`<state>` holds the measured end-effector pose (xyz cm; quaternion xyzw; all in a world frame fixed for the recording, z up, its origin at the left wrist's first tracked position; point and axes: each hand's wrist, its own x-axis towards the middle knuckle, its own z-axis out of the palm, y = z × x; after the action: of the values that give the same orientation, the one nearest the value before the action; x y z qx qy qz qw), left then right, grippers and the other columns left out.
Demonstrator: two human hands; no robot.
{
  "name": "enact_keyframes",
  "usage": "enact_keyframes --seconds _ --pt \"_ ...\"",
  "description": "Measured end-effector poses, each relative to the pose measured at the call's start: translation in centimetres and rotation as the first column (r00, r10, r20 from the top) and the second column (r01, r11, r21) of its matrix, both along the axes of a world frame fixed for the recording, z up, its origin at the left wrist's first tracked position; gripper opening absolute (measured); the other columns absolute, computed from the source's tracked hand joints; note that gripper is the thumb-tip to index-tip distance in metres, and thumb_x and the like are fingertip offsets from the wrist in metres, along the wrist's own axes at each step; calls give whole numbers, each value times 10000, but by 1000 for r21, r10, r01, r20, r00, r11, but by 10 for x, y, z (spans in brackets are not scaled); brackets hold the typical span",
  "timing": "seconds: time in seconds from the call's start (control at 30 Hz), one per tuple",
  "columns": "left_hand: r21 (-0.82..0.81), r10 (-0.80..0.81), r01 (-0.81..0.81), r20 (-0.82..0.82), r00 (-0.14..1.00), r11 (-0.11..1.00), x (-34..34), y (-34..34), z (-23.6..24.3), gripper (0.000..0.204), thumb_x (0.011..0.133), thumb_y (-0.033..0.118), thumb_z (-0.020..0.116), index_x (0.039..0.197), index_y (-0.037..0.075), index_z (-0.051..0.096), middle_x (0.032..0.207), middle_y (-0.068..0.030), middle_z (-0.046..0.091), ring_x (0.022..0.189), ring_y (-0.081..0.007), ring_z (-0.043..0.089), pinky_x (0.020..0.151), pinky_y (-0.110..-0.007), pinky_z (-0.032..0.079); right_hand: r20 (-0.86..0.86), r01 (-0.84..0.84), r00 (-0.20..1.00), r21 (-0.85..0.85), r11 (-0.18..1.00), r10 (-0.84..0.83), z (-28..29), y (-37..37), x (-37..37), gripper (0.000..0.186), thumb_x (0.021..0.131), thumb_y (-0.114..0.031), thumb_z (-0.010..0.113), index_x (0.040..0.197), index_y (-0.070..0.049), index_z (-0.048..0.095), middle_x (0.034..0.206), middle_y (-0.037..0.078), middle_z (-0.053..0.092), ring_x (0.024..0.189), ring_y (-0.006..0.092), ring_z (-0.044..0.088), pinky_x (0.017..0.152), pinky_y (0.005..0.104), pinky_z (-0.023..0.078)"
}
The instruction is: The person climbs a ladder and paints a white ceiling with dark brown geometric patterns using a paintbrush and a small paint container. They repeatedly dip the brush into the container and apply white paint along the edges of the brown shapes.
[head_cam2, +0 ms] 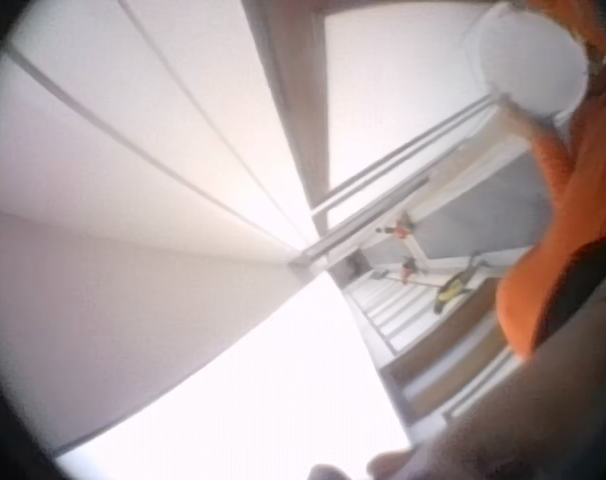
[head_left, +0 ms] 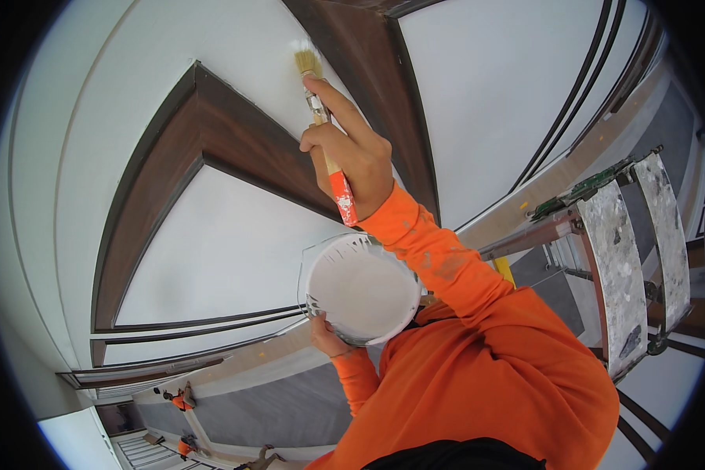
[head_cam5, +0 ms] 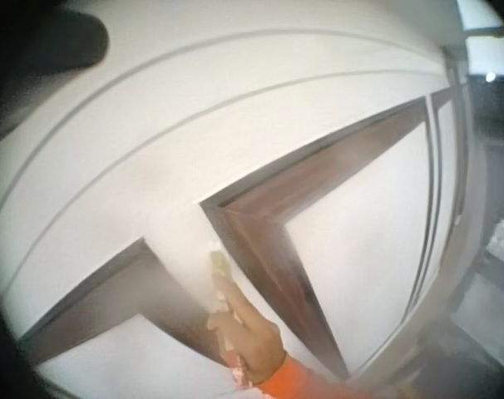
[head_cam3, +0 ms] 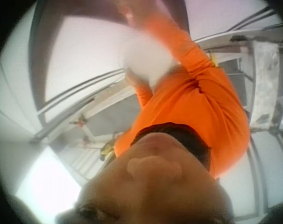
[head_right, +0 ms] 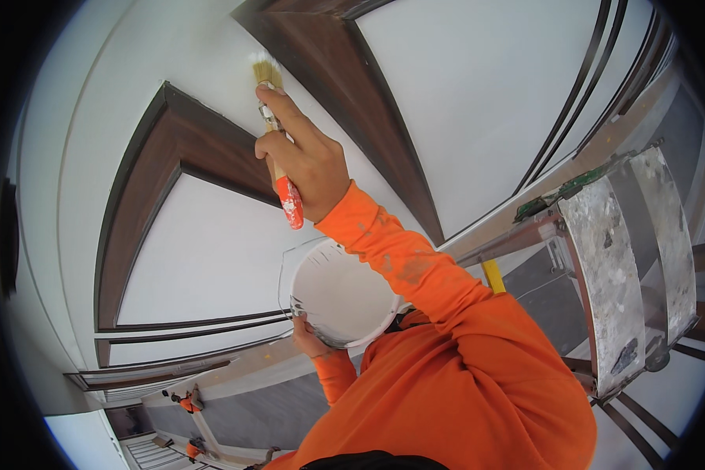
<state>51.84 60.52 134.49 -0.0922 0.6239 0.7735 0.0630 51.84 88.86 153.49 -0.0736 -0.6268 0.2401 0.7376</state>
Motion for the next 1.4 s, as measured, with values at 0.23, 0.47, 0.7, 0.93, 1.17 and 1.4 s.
enact_keyframes --seconds 0.23,0.47,0.7,0.93,1.17,1.4 --pt "-24 51 -50 26 998 998 4 9 9 370 879 193 583 610 133 336 626 26 383 584 -112 439 553 -285 404 40 17 999 8 1000 -17 -6 1 0 160 743 113 628 744 -43 592 1335 203 607 1001 307 707 722 295 580" --pt "-29 78 -77 62 995 997 10 15 16 332 870 211 580 622 120 379 649 33 375 601 -105 420 566 -272 383 84 -12 996 15 1000 10 -8 2 2 190 728 114 677 745 -46 577 1372 187 576 1124 340 665 762 320 609" --pt "-65 41 -36 74 996 997 13 13 18 297 857 201 568 638 121 385 668 36 368 621 -104 395 581 -270 365 80 3 997 55 999 -7 -12 5 2 164 733 112 656 724 -33 581 1349 203 595 1090 344 680 722 309 586" --pt "-45 51 -48 67 996 998 16 19 24 289 853 171 565 634 122 382 661 38 349 616 -102 363 589 -271 346 89 -4 996 48 999 -1 -17 5 2 156 733 111 644 721 -33 587 1350 206 598 1117 351 672 755 312 586" --pt "4 76 -77 67 995 997 17 24 25 303 853 137 578 616 121 389 636 46 340 596 -93 329 563 -277 303 94 9 995 77 997 -17 -19 7 3 153 737 114 637 720 -32 593 1355 210 597 1125 347 672 751 299 585" --pt "-41 59 -58 22 998 997 12 16 5 200 842 102 577 671 89 475 636 49 360 591 -78 315 558 -262 278 110 -49 993 46 998 44 -22 4 6 158 749 151 588 736 -6 603 1310 251 612 1118 365 674 846 333 569"
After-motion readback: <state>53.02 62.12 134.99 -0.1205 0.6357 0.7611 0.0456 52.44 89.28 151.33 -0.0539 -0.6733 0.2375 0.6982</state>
